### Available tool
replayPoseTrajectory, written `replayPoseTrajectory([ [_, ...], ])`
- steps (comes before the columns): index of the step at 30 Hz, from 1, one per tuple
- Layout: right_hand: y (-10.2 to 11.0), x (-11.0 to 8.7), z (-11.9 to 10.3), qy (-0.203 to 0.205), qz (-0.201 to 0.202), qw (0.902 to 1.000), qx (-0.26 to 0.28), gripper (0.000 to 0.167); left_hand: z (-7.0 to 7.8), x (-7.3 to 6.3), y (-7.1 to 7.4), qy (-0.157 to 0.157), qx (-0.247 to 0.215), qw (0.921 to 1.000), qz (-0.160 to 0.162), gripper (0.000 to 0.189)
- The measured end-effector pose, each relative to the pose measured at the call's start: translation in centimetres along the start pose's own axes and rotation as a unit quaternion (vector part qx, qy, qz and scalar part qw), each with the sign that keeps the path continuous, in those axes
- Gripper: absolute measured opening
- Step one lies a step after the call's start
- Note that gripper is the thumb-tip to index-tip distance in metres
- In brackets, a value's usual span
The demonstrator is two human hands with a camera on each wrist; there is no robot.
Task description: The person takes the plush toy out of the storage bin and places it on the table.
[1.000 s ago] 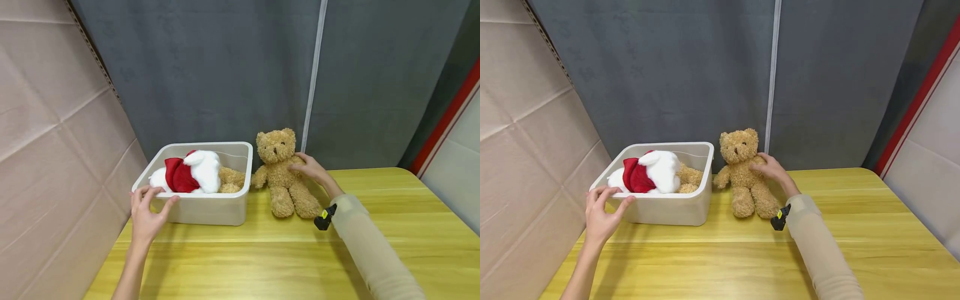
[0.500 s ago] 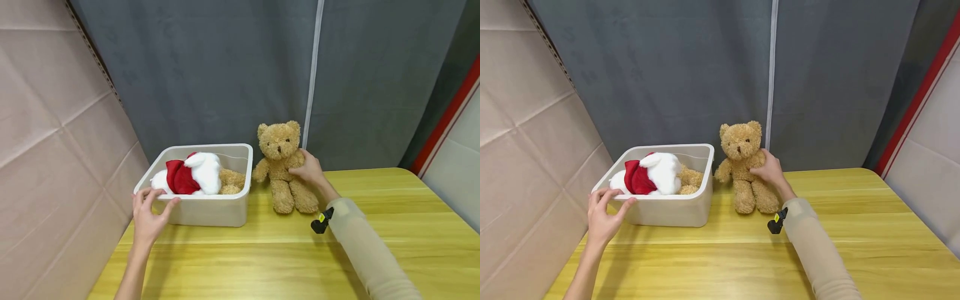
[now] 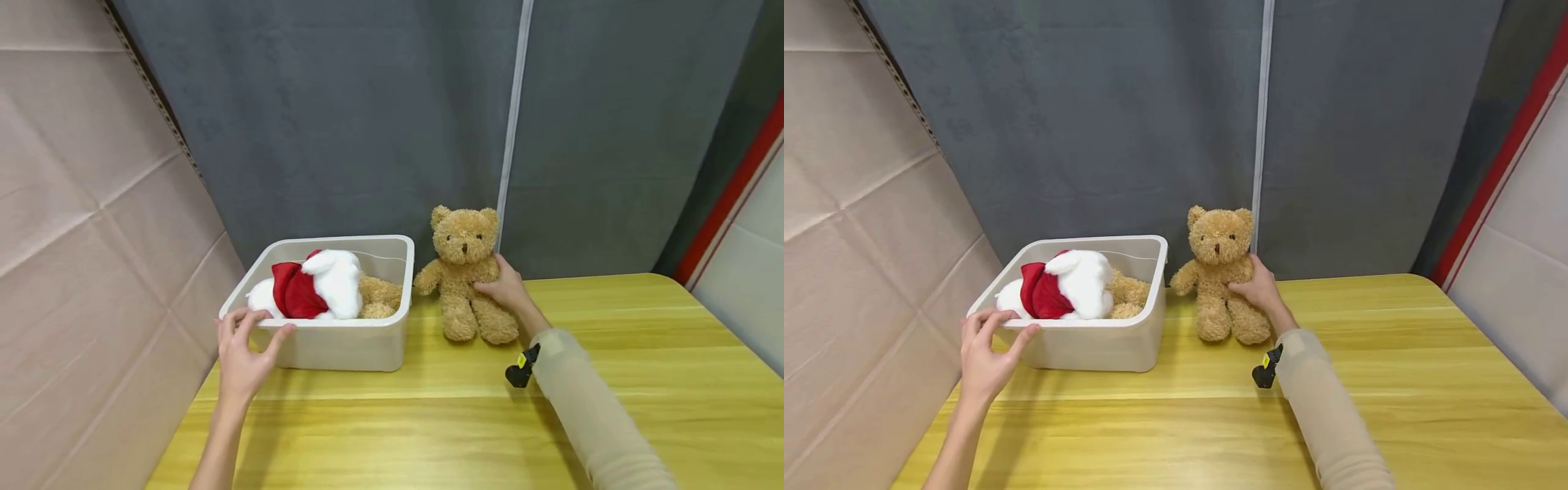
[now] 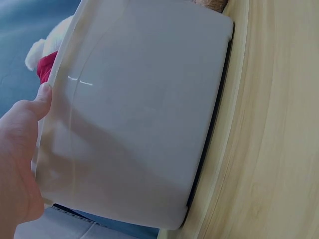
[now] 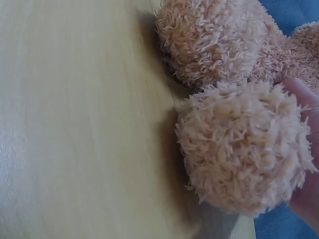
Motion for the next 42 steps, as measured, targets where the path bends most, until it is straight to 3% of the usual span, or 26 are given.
replayPoseTrajectory([
  [5, -0.1, -0.1, -0.3, 0.013, -0.007, 0.9999, 0.004, 0.099, 0.1, 0.0, 0.1, -0.001, -0.001, 1.0, 0.007, 0.036],
  [12, 0.4, -1.1, -1.1, 0.001, -0.036, 0.999, 0.025, 0.105, 0.0, -0.2, 0.2, 0.003, 0.001, 1.0, 0.004, 0.036],
  [20, 2.6, -1.9, -2.9, 0.031, -0.023, 0.9989, -0.028, 0.098, -0.2, -0.4, 0.3, 0.002, -0.001, 1.0, 0.007, 0.035],
  [31, 4.3, -2.9, -7.8, 0.123, 0.043, 0.9911, -0.027, 0.082, -0.5, -0.4, 0.2, -0.002, -0.003, 1.0, 0.006, 0.035],
  [42, 3.3, -3.6, -14.3, 0.223, 0.041, 0.9739, -0.018, 0.067, -0.3, -0.1, -0.2, -0.002, -0.009, 0.9999, 0.008, 0.035],
])
Point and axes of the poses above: each hand's wrist, its own x-axis towards the middle knuckle, its own y-axis out of the back of the hand, z = x × y, the point moved 5 cm from there along x, towards the middle knuckle, and after that the axes turned 12 degrees about -z, right-handed, at the moved point
